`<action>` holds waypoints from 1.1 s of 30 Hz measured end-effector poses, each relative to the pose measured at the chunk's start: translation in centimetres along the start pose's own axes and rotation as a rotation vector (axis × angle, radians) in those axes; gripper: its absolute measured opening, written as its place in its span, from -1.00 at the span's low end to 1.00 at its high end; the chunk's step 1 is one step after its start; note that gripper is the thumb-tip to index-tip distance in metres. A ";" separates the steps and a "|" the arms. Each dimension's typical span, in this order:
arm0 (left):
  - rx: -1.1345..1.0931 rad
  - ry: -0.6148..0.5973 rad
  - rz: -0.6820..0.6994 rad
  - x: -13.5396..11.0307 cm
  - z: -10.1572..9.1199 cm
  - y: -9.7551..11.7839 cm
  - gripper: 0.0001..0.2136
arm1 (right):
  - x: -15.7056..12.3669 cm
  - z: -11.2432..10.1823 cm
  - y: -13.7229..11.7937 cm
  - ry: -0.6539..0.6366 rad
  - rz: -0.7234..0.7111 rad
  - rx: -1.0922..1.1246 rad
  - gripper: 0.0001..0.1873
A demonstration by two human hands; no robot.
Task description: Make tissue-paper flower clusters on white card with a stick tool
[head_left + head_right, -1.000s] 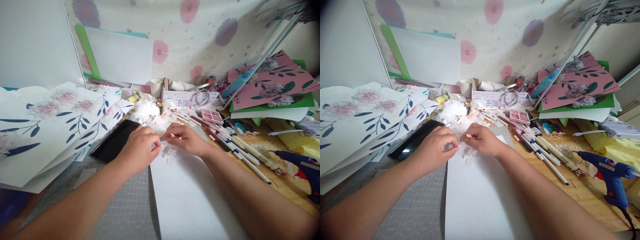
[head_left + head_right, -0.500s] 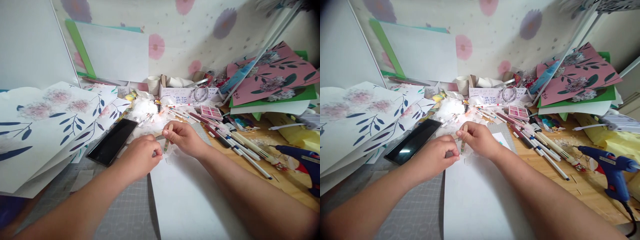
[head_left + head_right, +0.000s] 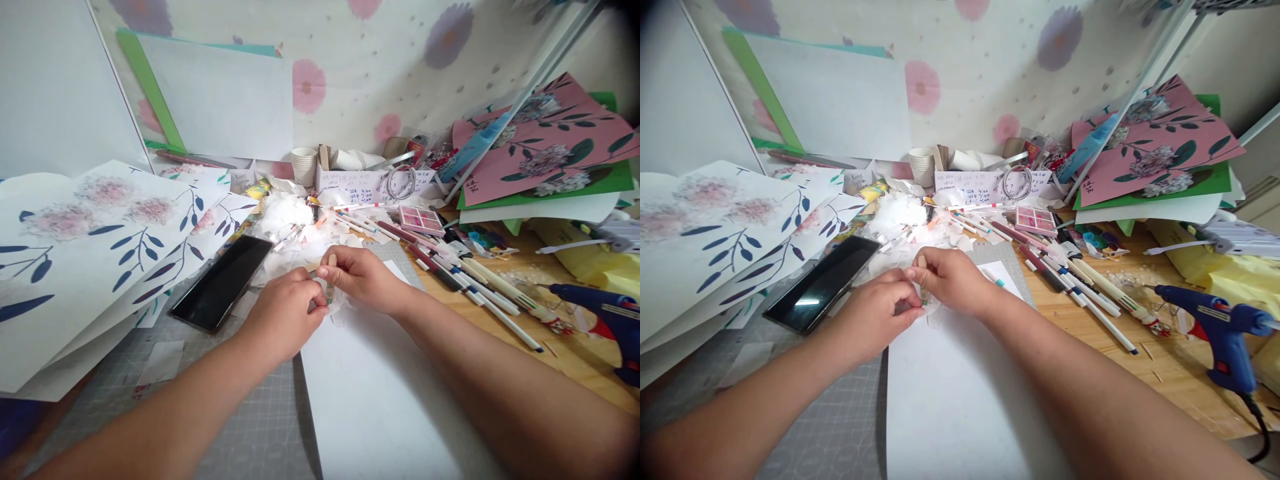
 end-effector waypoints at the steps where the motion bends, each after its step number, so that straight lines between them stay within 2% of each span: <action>1: 0.002 0.006 0.004 0.0 0.0 0.0 -0.92 | 0.0 -0.1 0.0 0.014 -0.001 -0.007 -0.56; 5: 0.003 0.055 0.040 0.1 -0.4 -0.2 -0.92 | 0.0 -0.4 0.0 0.118 -0.001 0.030 -0.56; 7: 0.026 0.155 0.082 0.0 -1.0 -0.3 -0.91 | 0.0 -0.6 -0.1 0.201 -0.018 0.066 -0.55; 10: 0.092 0.383 0.143 -0.2 -1.8 -0.4 -0.91 | 0.1 -0.8 0.0 0.322 -0.048 0.116 -0.56; 12: 0.147 0.443 0.177 -0.4 -1.8 -0.2 -0.91 | 0.1 -0.8 0.1 0.388 -0.073 0.139 -0.59; 13: 0.172 0.415 0.190 -0.4 -1.7 0.0 -0.91 | 0.2 -0.8 0.1 0.412 -0.086 0.142 -0.60; 15: 0.205 0.283 0.184 -0.5 -1.2 0.3 -0.89 | 0.2 -0.8 0.2 0.427 -0.103 0.141 -0.62; 17: 0.196 0.141 0.137 -0.4 -0.6 0.5 -0.88 | 0.2 -0.6 0.2 0.404 -0.098 0.133 -0.63; 19: 0.157 0.063 0.088 -0.4 -0.3 0.6 -0.87 | 0.2 -0.5 0.2 0.351 -0.079 0.119 -0.62; 27: 0.036 -0.019 0.028 -0.2 0.0 0.3 -0.87 | 0.0 0.2 -0.1 0.104 0.024 -0.015 -0.61; 33: 0.024 -0.014 0.053 0.0 0.4 0.0 -0.89 | 0.0 0.5 0.2 0.038 -0.005 -0.107 -0.66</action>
Point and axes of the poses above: each hand's wrist, its own x-axis towards the middle knuckle, its own z-axis out of the palm, y = z × x, the point moved 1 cm from there along x, towards the middle knuckle, and after that the axes turned 4 degrees about -x, right-handed, at the moved point
